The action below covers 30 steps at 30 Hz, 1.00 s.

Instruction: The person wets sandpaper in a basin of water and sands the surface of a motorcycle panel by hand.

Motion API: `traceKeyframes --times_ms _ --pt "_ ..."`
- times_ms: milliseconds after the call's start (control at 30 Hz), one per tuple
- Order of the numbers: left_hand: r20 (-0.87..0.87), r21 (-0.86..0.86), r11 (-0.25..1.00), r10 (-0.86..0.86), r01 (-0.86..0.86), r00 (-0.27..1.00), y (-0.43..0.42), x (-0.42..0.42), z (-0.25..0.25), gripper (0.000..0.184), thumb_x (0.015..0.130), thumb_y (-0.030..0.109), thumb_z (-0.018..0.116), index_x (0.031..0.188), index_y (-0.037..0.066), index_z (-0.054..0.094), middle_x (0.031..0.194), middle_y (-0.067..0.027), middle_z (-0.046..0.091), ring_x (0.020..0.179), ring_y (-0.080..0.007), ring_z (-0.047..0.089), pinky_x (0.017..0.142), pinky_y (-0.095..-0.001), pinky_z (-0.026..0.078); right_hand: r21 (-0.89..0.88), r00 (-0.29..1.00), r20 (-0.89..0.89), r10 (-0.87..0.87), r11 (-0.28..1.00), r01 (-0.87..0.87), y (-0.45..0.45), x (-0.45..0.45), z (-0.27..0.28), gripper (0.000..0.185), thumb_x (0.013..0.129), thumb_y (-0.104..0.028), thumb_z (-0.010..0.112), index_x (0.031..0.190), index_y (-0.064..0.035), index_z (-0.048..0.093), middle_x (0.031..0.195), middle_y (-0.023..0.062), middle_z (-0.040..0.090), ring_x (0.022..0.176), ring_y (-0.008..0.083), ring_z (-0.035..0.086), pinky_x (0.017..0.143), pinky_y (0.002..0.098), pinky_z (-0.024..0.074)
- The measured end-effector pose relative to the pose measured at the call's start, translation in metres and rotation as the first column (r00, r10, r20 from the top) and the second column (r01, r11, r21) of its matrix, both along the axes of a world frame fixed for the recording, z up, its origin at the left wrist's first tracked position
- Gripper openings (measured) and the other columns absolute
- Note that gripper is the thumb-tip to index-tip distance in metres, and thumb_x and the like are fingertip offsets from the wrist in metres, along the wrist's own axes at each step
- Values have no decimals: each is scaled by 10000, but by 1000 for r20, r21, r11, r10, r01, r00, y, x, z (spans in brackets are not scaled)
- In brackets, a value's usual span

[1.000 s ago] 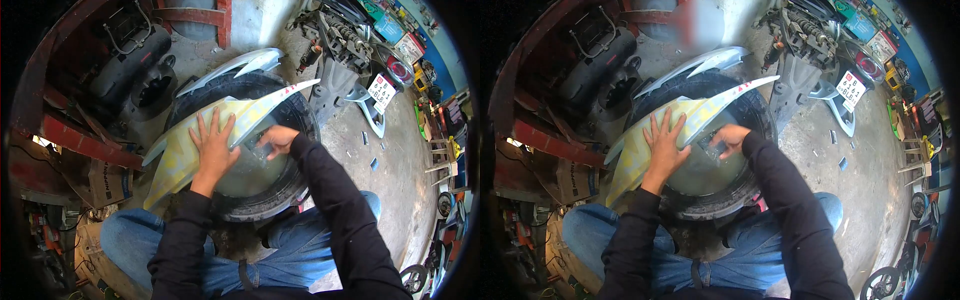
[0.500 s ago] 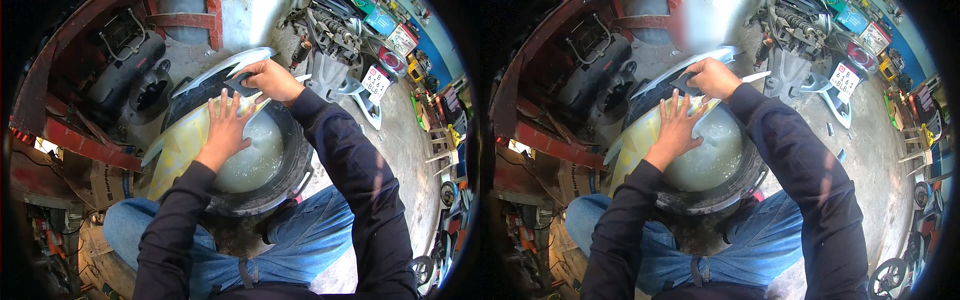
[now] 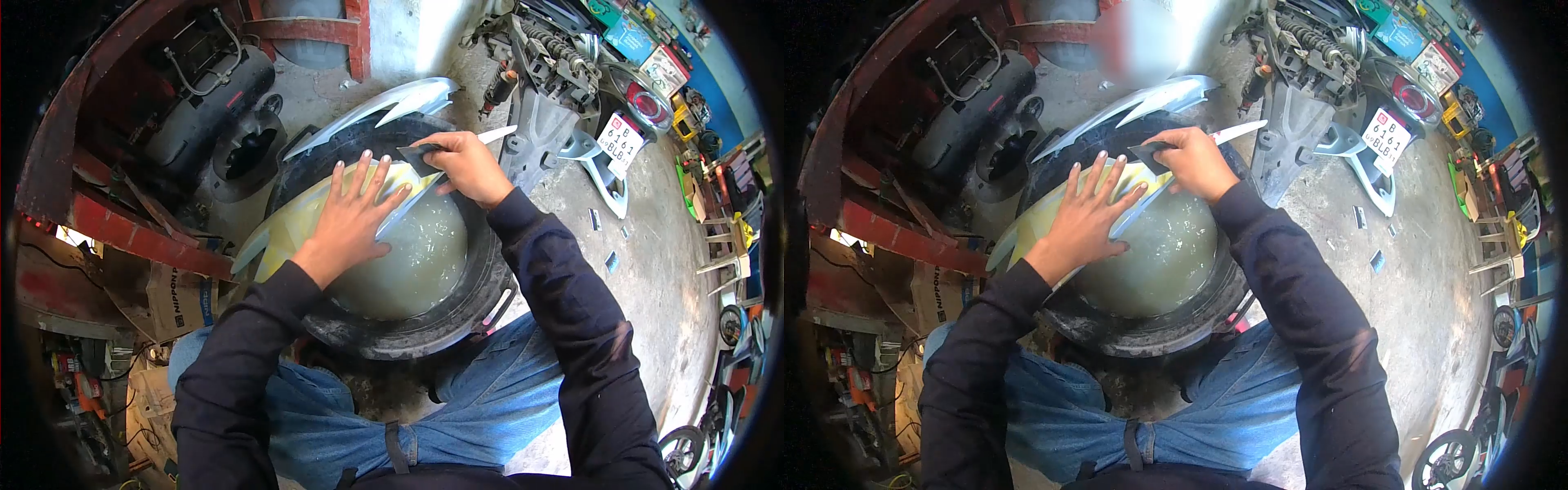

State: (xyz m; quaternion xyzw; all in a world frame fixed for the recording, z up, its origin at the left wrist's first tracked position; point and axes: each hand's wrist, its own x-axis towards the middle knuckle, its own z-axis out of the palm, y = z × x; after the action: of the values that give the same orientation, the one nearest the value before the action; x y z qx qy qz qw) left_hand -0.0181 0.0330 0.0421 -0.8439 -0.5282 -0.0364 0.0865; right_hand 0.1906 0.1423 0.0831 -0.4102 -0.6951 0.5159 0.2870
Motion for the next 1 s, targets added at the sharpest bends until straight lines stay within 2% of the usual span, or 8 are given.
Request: traceKeyframes --times_ms 200,267,300,333,400,433,567,1000 --pt "8 -88 994 65 -64 998 -21 -4 -2 1087 667 351 911 1604 305 362 1701 -175 211 1566 -451 165 1182 -696 239 24 995 62 -74 997 73 -14 12 -14 297 914 -66 625 1178 -49 761 842 97 730 696 157 696 587 324 592" --pt "36 -143 985 105 -98 994 -30 -2 -5 1128 655 306 923 1618 286 334 1705 -172 200 1566 -460 158 1172 -704 256 282 969 192 -156 954 98 -25 15 -13 307 883 -69 609 1144 -66 772 840 213 733 724 304 735 698 418 598" --pt "79 -184 964 208 -191 975 -34 -2 -10 1150 655 247 915 1628 256 303 1708 -172 190 1564 -473 150 1161 -717 264 589 973 144 -181 806 63 -21 20 -38 404 846 -88 601 1225 -102 741 841 284 694 787 427 710 775 488 571" --pt "116 -230 932 313 -281 943 -38 -2 -14 1172 655 188 907 1639 227 272 1710 -172 179 1562 -486 142 1151 -730 272 590 973 146 -179 805 60 -26 22 -39 404 846 -88 601 1225 -102 741 841 284 694 787 427 710 775 488 571" --pt "122 -195 940 307 -280 944 -40 -6 -25 1183 650 134 891 1643 204 251 1713 -172 167 1560 -495 134 1157 -736 251 615 857 439 -271 786 -67 -40 24 -43 556 836 -108 615 1392 -128 633 830 255 705 729 446 689 741 524 551" --pt "127 -167 947 297 -275 946 -41 -7 -29 1194 646 80 874 1646 182 230 1716 -171 155 1559 -504 125 1162 -743 229 560 807 539 -240 819 -130 -43 22 -48 787 802 -130 623 1563 -138 426 755 256 687 697 461 672 719 559 535" --pt "282 -215 945 302 -247 911 -44 -9 -26 1135 651 -4 803 1636 178 269 1712 -172 177 1559 -511 118 1182 -738 178 483 703 671 -235 858 -175 -58 10 -65 1064 762 -115 668 1661 -82 99 681 237 660 629 432 670 634 550 540" --pt "434 -323 916 366 -237 823 -37 -11 -8 1034 633 -65 652 1601 167 372 1689 -170 265 1564 -496 126 1206 -716 120 490 828 559 -30 818 -301 -74 -3 -56 943 791 -55 609 1652 -173 243 651 199 611 610 419 630 625 523 516"
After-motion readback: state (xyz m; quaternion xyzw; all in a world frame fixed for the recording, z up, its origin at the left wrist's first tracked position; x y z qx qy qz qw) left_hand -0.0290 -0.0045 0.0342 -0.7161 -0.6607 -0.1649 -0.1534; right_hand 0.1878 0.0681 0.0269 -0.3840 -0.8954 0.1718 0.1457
